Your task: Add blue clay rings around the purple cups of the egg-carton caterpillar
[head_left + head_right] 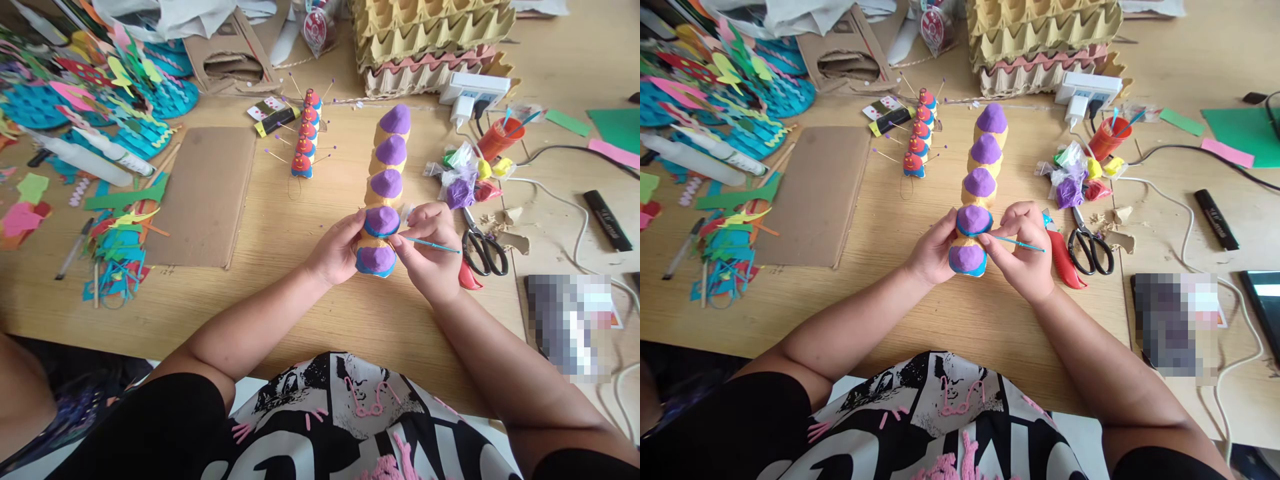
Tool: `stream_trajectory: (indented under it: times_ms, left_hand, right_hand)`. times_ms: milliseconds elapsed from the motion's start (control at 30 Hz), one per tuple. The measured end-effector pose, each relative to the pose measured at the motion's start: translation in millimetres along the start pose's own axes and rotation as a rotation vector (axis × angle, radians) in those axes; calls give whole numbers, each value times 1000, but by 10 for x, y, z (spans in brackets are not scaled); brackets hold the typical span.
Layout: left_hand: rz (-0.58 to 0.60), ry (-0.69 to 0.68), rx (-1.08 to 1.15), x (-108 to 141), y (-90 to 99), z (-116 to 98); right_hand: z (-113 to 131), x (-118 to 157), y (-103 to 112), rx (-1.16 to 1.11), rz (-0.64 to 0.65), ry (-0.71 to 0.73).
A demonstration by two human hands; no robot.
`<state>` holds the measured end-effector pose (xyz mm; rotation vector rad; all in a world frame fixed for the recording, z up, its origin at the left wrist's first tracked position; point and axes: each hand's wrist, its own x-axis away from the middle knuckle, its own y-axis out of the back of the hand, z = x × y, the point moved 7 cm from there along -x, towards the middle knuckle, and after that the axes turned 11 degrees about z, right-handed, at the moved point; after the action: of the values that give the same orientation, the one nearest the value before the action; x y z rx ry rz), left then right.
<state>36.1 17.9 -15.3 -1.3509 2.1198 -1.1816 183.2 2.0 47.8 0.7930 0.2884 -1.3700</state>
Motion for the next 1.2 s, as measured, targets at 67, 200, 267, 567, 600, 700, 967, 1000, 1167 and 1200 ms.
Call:
stream_trajectory:
  times_ms: [67,200,267,567,600,700,967,1000,1167,1200]
  left_hand:
    - [-15,-2,-14,3,20,-5]
    - [-22,2,-63,3,16,-38]
    - [-23,-19,-95,8,-2,-75]
    - [-25,-151,-234,44,-34,-184]
    - [-34,-149,-239,46,-29,-182]
    - [-46,-146,-235,50,-28,-181]
    - [-73,-135,-218,66,-8,-163]
    - [-73,-138,-211,65,-3,-162]
    - [-57,-170,-241,62,-25,-187]
    - [-62,-170,-252,65,-28,-192]
  right_hand:
    - [0,-4,-5,-42,11,-3]
    - [7,-5,-13,-80,33,-6]
    - [11,-6,-16,-66,38,-1]
    - [-43,-13,-26,-30,59,-54]
    - [-49,-12,-25,-43,60,-62]
    - [-54,-12,-28,-58,76,-72]
    - [-31,-5,-41,13,93,-39]
    - [-23,-4,-42,12,93,-26]
    - [14,-9,-34,-14,102,14]
    - [11,-13,-35,-11,110,5]
